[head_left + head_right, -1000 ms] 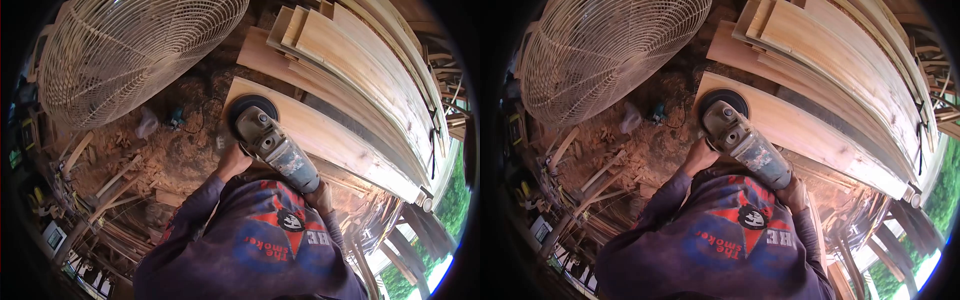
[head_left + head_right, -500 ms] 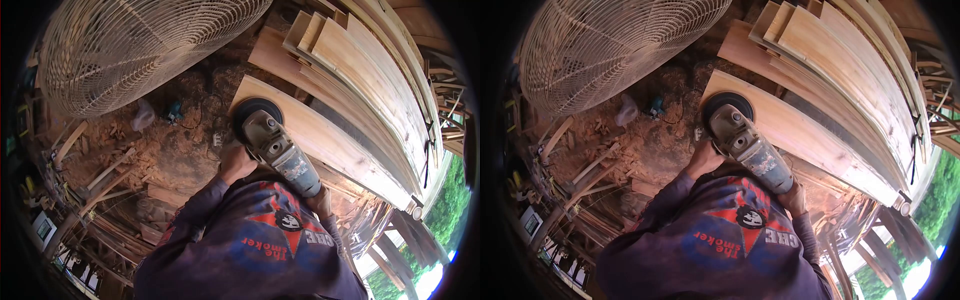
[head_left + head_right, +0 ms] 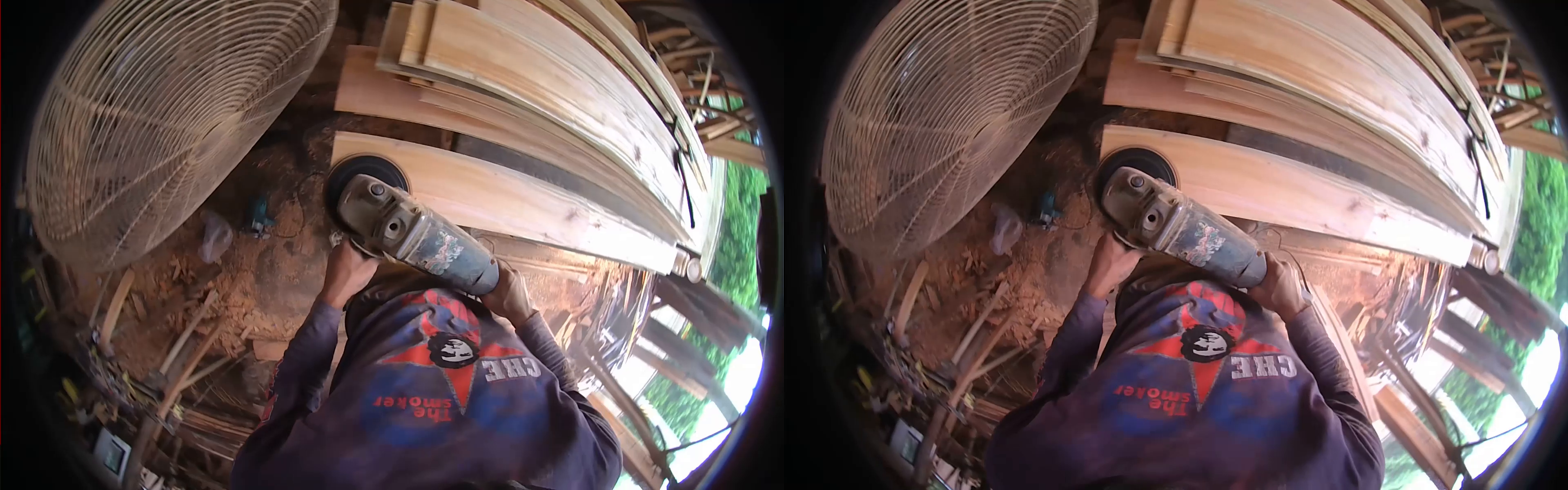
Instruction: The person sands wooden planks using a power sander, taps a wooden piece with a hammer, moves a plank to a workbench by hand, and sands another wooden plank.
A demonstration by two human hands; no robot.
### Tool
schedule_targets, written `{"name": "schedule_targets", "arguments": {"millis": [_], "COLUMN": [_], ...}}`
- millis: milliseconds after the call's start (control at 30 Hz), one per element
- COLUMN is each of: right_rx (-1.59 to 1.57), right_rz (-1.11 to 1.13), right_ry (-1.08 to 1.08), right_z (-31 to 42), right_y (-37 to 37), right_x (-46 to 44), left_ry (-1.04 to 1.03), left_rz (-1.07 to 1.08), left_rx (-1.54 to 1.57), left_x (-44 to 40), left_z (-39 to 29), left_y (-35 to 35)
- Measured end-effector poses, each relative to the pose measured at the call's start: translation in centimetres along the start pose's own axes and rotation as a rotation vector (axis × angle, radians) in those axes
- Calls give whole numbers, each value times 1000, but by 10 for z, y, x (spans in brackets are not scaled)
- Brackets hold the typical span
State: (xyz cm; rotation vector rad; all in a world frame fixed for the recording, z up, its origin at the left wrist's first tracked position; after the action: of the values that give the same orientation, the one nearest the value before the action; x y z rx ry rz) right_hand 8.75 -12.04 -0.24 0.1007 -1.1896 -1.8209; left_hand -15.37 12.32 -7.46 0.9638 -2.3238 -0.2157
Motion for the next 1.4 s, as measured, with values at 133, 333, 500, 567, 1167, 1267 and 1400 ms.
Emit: {"name": "schedule_targets", "arguments": {"millis": [133, 333, 500, 567, 1167, 1267, 1400], "right_rx": [-37, -29, -151, -158, -170, -198, -122], "right_rz": [-47, -112, -204, -210, -111, -153, -133], "right_ry": [-123, -263, -345, -370, -269, -154, -93], "right_z": [-16, -43, -70, -73, -79, -64, -28], "right_y": [9, 12, 0, 8, 28, 15, 6], "right_x": [34, 86, 118, 125, 63, 34, 3], "left_ry": [-46, -355, -262, -154, -89, -132, 45], "left_rz": [98, 93, 316, 353, 293, 212, 169], "left_rx": [-16, -101, -186, -237, -278, -41, -70], "left_x": [-3, -6, -9, -10, -46, -49, -50], "left_z": [-14, -48, -34, -32, -58, -37, -29], "left_y": [-26, -67, -109, -131, -99, -68, -25]}}
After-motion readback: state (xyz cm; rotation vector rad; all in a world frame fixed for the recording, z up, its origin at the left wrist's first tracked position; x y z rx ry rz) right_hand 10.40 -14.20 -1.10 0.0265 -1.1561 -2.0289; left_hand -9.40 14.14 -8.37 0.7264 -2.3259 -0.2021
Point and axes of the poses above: each hand's wrist, its own x-axis away from the middle knuckle, its own y-axis out of the back of the hand, z = x × y, the point moved 1 cm from there along -x, towards the middle knuckle, and after that the axes turned 8 degrees about -z, right-handed, at the moved point
